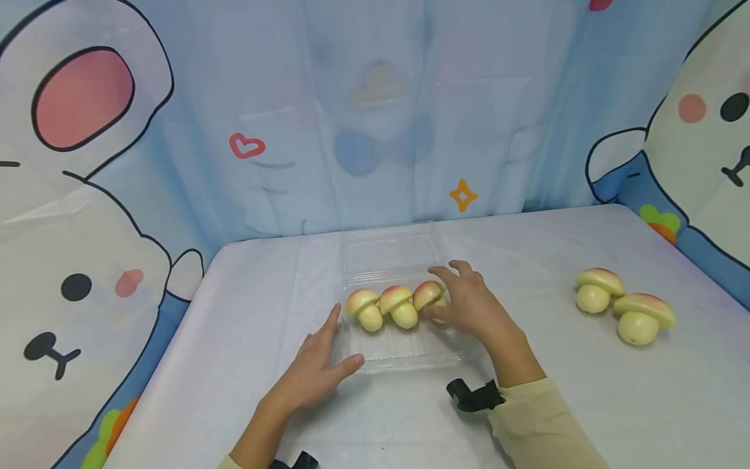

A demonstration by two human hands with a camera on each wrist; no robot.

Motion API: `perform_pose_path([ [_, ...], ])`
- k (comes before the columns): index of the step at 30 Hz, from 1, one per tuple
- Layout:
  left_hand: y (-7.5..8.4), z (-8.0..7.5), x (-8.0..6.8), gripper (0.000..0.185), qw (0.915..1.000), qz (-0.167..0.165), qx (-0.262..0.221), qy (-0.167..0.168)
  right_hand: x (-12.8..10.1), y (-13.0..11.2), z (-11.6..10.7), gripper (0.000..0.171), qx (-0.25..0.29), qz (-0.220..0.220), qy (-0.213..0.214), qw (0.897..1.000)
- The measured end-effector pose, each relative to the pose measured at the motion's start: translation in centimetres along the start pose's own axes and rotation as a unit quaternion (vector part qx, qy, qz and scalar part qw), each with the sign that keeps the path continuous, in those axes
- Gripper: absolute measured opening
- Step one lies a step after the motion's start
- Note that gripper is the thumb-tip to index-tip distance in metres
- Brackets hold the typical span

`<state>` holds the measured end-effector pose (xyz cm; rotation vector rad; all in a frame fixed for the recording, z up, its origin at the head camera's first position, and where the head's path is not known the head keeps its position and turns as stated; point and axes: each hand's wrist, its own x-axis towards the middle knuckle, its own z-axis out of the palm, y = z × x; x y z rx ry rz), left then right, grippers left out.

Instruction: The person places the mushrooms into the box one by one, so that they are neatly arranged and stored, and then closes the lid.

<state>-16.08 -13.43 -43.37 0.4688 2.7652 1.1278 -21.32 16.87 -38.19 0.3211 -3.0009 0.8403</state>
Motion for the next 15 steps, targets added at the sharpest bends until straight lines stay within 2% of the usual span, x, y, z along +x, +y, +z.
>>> perform_pose_path([
  [15, -0.1, 0.0, 0.0, 0.097, 1.0, -0.002, 0.003, 0.0, -0.3, -0.2, -1.7, 0.069, 0.017, -0.001, 0.02, 1.0],
])
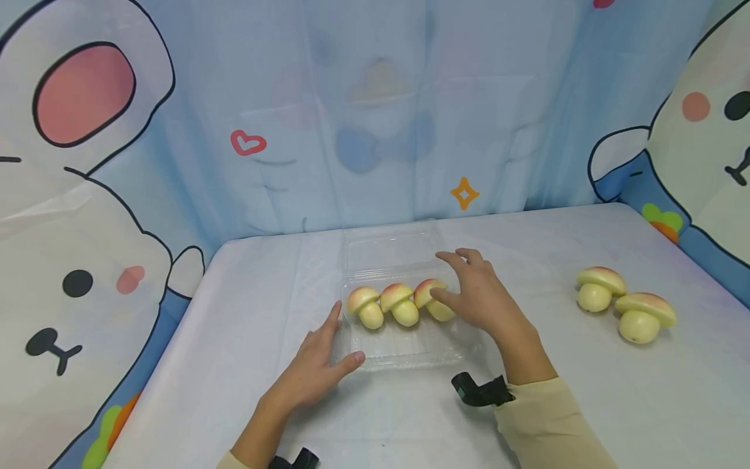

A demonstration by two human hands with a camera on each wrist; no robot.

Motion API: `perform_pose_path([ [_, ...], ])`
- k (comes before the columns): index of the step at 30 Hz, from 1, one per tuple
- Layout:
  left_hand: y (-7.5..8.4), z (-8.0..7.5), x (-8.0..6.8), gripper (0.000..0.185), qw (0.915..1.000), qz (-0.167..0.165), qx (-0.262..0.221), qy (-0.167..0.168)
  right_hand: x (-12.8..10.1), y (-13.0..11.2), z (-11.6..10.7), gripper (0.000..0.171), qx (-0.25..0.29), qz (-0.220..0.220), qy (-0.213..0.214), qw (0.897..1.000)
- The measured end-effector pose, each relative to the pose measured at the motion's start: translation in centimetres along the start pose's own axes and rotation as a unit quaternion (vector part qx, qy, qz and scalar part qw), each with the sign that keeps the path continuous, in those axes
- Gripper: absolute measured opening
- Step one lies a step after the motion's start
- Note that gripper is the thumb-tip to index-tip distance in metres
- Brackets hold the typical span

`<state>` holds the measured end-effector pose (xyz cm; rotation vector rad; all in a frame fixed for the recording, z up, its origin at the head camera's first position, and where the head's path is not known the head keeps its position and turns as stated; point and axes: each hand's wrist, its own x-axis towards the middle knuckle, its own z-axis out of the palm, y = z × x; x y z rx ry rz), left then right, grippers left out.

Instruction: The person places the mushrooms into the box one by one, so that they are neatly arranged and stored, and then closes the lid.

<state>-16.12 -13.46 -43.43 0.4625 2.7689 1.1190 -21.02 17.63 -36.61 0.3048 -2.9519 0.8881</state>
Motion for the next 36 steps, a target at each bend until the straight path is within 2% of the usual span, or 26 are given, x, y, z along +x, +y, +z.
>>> perform_pose_path([
  [18, -0.1, 0.0, 0.1, 0.096, 1.0, 0.001, -0.005, 0.0, -0.7, -0.1, -2.3, 0.067, 0.025, -0.013, 0.084, 0.996],
  [30, 0.0, 0.0, 0.1, 0.096, 1.0, -0.001, -0.004, 0.0, -1.2, 1.0, -3.7, 0.068, 0.037, 0.01, 0.145, 0.989],
  [36, 0.0, 0.0, 0.0, 0.096, 1.0, -0.001, -0.001, 0.001, -1.4, 1.7, -4.4, 0.069, 0.038, 0.027, 0.158, 0.986],
])
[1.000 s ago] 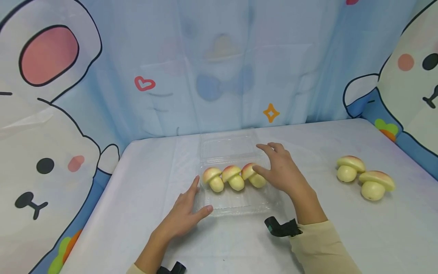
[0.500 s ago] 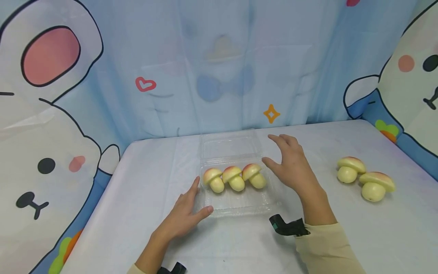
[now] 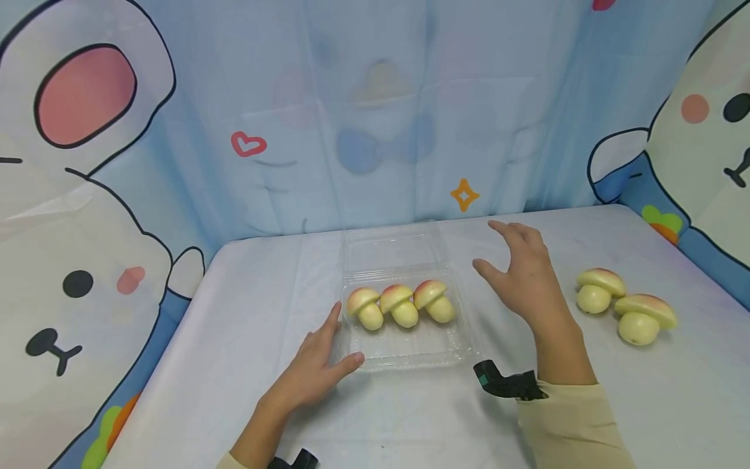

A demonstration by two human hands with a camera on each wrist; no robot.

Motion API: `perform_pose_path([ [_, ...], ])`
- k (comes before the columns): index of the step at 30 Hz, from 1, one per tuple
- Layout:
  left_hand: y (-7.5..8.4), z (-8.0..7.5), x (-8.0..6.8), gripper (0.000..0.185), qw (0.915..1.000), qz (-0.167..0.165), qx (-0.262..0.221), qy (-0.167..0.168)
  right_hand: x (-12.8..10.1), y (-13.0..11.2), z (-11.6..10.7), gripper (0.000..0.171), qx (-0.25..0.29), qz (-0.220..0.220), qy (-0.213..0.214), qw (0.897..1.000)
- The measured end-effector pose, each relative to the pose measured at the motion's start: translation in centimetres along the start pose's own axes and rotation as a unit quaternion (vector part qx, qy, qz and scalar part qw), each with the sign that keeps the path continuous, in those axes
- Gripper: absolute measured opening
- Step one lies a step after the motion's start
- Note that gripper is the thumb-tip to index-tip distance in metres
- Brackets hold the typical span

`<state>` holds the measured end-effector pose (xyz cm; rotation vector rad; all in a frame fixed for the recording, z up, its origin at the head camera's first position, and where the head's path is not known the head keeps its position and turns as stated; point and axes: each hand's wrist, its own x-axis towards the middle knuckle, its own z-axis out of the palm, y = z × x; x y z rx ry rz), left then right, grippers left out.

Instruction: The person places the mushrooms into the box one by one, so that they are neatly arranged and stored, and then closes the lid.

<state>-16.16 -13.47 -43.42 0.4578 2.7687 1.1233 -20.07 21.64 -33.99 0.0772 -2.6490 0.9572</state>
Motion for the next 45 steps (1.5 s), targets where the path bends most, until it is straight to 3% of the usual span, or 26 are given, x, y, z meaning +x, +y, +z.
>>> perform_pose_path([
  [9, 0.0, -0.1, 0.1, 0.097, 1.0, 0.004, -0.003, 0.0, 0.1, 0.3, -0.6, 0.068, -0.004, 0.02, 0.019, 1.0],
  [16, 0.0, -0.1, 0.0, 0.097, 1.0, 0.005, -0.005, -0.001, 0.0, 0.5, -1.2, 0.067, -0.011, 0.068, 0.042, 0.997],
  [27, 0.0, -0.1, 0.1, 0.095, 0.9999, 0.011, -0.005, 0.005, 0.2, 1.4, -2.4, 0.068, -0.014, 0.148, 0.069, 0.986],
  [45, -0.1, -0.1, 0.0, 0.097, 0.9999, 0.011, 0.0, 0.0, 0.1, 2.2, -3.5, 0.066, -0.013, 0.214, 0.09, 0.973],
])
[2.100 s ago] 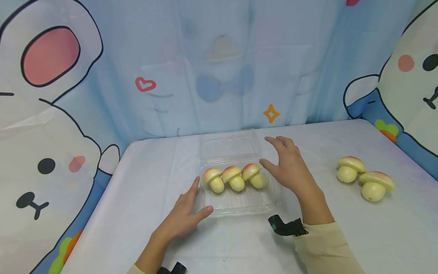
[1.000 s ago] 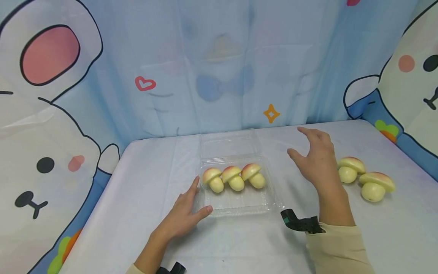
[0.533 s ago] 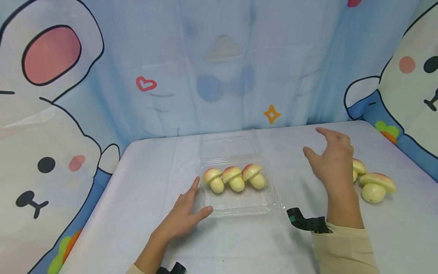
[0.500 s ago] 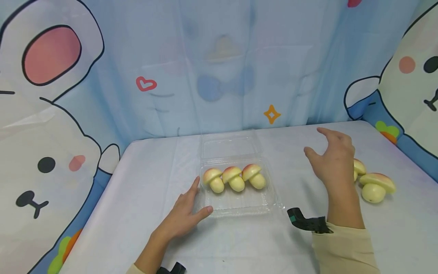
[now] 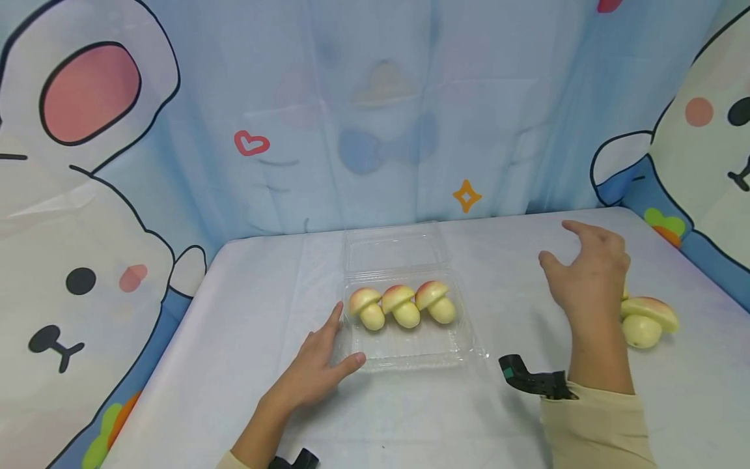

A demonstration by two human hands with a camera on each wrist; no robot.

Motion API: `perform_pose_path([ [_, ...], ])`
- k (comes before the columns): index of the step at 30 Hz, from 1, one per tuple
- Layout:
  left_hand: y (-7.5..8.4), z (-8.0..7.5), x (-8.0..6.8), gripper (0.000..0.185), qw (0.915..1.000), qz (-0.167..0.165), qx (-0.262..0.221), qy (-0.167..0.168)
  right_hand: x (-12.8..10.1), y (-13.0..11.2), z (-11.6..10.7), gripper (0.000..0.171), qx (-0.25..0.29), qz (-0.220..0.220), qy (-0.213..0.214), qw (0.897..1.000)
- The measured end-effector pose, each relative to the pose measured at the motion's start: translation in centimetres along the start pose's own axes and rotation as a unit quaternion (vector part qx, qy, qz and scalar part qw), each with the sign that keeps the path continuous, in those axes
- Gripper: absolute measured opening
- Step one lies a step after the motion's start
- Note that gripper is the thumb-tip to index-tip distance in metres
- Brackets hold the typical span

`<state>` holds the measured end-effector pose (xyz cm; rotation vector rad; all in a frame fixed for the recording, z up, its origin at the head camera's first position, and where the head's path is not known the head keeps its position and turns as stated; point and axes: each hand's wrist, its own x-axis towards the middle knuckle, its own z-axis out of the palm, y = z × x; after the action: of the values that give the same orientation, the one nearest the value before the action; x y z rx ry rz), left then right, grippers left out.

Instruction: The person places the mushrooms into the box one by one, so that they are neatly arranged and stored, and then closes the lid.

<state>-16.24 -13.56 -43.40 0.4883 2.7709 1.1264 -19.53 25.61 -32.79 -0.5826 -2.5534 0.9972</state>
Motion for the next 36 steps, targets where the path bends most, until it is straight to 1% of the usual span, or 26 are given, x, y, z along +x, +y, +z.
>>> perform_pose_path([
  [6, 0.0, 0.0, 0.0, 0.096, 1.0, -0.002, -0.001, -0.001, 0.2, 0.9, -0.7, 0.066, 0.017, 0.018, 0.007, 1.0],
  [13, -0.1, 0.0, 0.0, 0.096, 1.0, 0.0, 0.001, 0.001, 0.5, 2.3, -1.8, 0.067, 0.03, 0.072, 0.023, 0.997],
  [17, 0.0, -0.1, 0.0, 0.096, 1.0, -0.002, 0.002, 0.001, 0.6, 2.7, -2.3, 0.067, 0.029, 0.092, 0.032, 0.995],
  [20, 0.0, -0.2, 0.0, 0.096, 1.0, -0.002, 0.001, 0.001, 0.6, 2.8, -2.4, 0.067, 0.027, 0.104, 0.03, 0.994],
  [24, 0.0, -0.2, 0.0, 0.096, 1.0, -0.003, 0.002, 0.0, 0.7, 3.2, -2.5, 0.069, 0.028, 0.133, 0.024, 0.99],
  [30, 0.0, -0.1, 0.0, 0.096, 1.0, 0.0, -0.003, 0.0, 1.2, 4.8, -2.5, 0.075, 0.021, 0.171, 0.026, 0.985],
  [36, 0.0, 0.0, 0.1, 0.096, 1.0, 0.003, -0.005, 0.001, 1.9, 6.5, -2.8, 0.079, 0.01, 0.195, 0.008, 0.981],
])
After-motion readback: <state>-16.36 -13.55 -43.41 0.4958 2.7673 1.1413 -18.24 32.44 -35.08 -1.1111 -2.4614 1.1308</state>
